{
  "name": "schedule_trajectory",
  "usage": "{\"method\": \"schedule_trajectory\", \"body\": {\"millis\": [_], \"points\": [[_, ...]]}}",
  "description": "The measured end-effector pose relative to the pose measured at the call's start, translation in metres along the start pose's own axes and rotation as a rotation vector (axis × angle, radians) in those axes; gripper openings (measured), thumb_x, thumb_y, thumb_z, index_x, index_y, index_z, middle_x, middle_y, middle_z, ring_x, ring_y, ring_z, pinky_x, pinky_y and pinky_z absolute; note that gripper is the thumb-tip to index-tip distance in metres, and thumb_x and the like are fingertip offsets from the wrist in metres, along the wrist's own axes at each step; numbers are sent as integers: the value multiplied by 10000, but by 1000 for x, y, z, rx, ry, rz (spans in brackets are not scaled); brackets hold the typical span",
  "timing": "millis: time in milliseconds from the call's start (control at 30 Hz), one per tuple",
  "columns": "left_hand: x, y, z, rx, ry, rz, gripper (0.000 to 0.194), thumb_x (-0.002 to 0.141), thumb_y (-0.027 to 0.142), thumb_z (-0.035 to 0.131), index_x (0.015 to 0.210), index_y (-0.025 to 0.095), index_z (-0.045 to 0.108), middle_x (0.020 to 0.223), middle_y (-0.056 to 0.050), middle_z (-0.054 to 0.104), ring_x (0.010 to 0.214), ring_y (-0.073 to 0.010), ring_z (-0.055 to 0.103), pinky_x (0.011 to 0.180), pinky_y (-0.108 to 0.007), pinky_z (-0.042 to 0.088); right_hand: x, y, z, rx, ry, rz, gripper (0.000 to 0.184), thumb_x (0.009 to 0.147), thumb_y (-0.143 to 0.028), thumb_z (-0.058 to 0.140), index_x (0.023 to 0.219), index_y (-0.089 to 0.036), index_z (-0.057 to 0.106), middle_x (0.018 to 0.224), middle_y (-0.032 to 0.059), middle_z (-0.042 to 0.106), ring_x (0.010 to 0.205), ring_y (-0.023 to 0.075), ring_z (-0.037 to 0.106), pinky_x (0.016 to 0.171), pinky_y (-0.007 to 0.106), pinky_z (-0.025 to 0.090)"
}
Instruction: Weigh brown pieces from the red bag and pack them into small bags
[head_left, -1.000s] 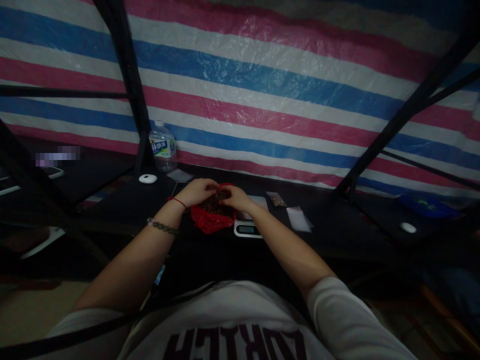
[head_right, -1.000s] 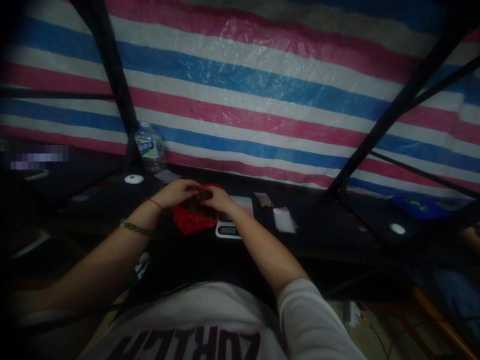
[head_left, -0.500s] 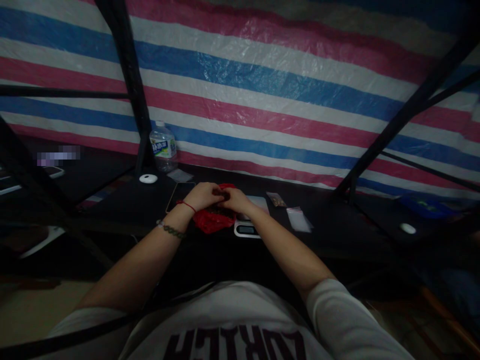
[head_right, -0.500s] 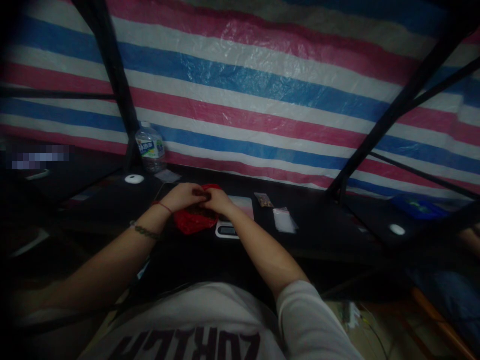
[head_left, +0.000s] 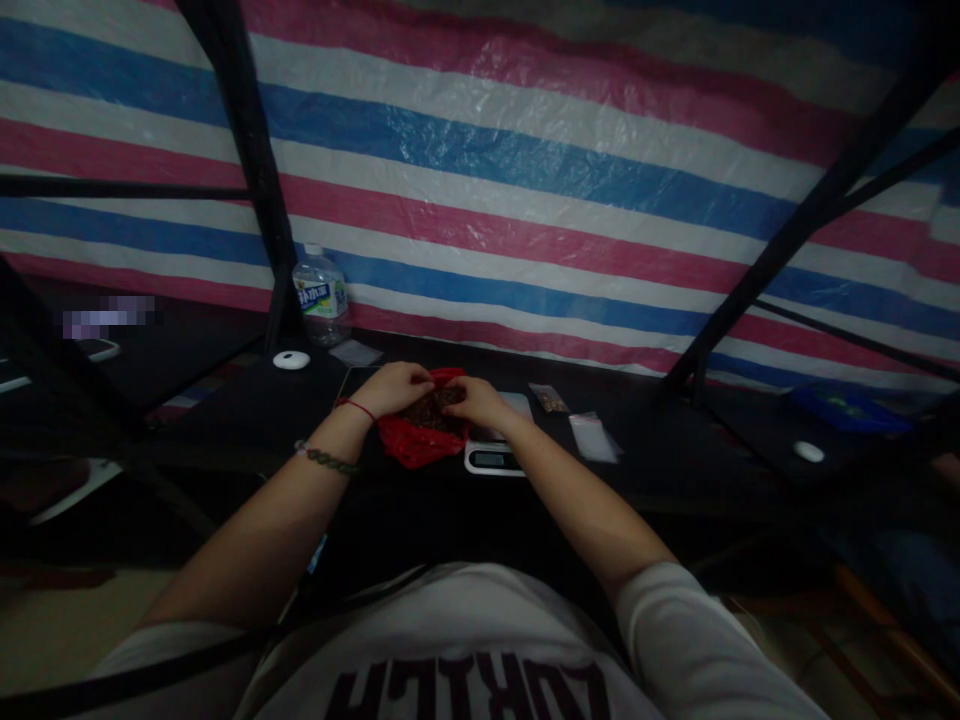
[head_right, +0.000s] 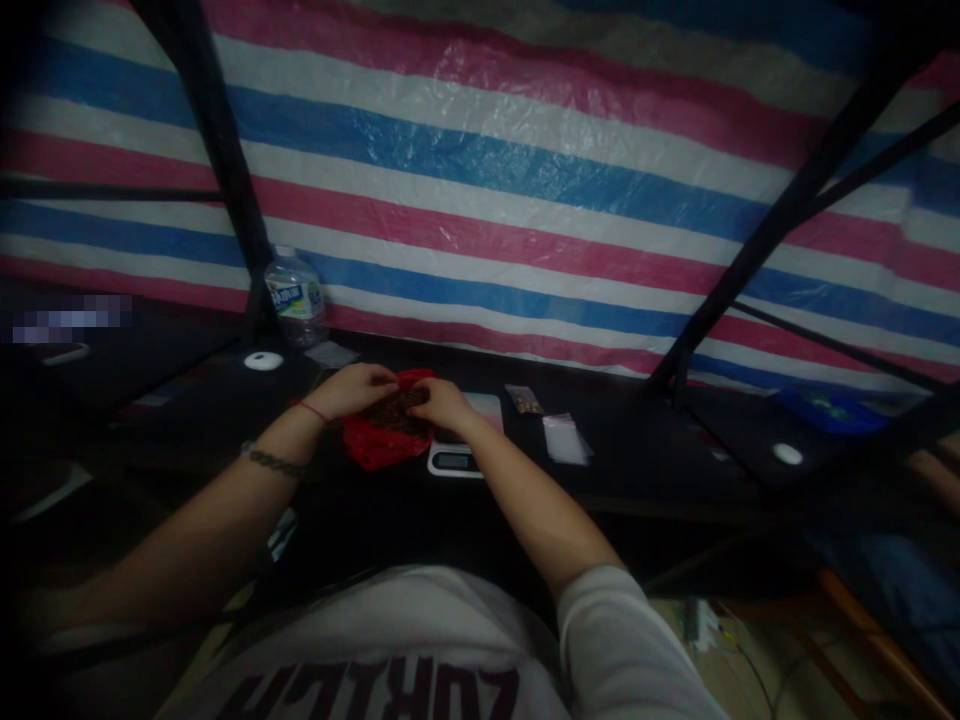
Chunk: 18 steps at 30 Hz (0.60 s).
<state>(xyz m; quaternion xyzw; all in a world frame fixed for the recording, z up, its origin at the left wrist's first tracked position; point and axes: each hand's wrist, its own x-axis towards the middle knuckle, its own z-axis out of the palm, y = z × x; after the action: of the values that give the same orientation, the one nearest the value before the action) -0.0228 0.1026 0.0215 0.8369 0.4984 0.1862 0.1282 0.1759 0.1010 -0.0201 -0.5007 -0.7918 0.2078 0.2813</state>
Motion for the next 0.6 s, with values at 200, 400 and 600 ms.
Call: {"method": "schedule_trajectory", "body": {"millis": [200, 400, 600], "points": [[-1, -3, 0, 50, -109, -5, 361, 812, 384, 490, 1024, 206, 721, 1010, -47, 738, 899, -203, 674, 770, -237, 493, -15, 6, -23, 40, 62, 29, 379, 660, -250, 761, 1025, -184, 680, 987, 43, 696, 862, 172, 638, 795, 303, 493], [-1, -2, 6, 113, -211, 58, 292, 753, 314, 553, 960, 232, 742, 967, -36, 744, 886, -198, 667, 795, -240, 475, -40, 34, -54, -29, 130, 131, 344, 679, -210, 727, 1015, -159, 683, 998, 57, 708, 881, 164, 642, 803, 279, 481], [-1, 5, 17, 101, -249, 142, 344, 738, 415, 604, 1006, 239, 729, 1033, -45, 728, 931, -210, 655, 831, -252, 473, -59, 54, -53, -142, 128, 192, 482, 682, -248, 730, 1147, -162, 634, 1084, 83, 687, 945, 198, 636, 849, 325, 478]]}}
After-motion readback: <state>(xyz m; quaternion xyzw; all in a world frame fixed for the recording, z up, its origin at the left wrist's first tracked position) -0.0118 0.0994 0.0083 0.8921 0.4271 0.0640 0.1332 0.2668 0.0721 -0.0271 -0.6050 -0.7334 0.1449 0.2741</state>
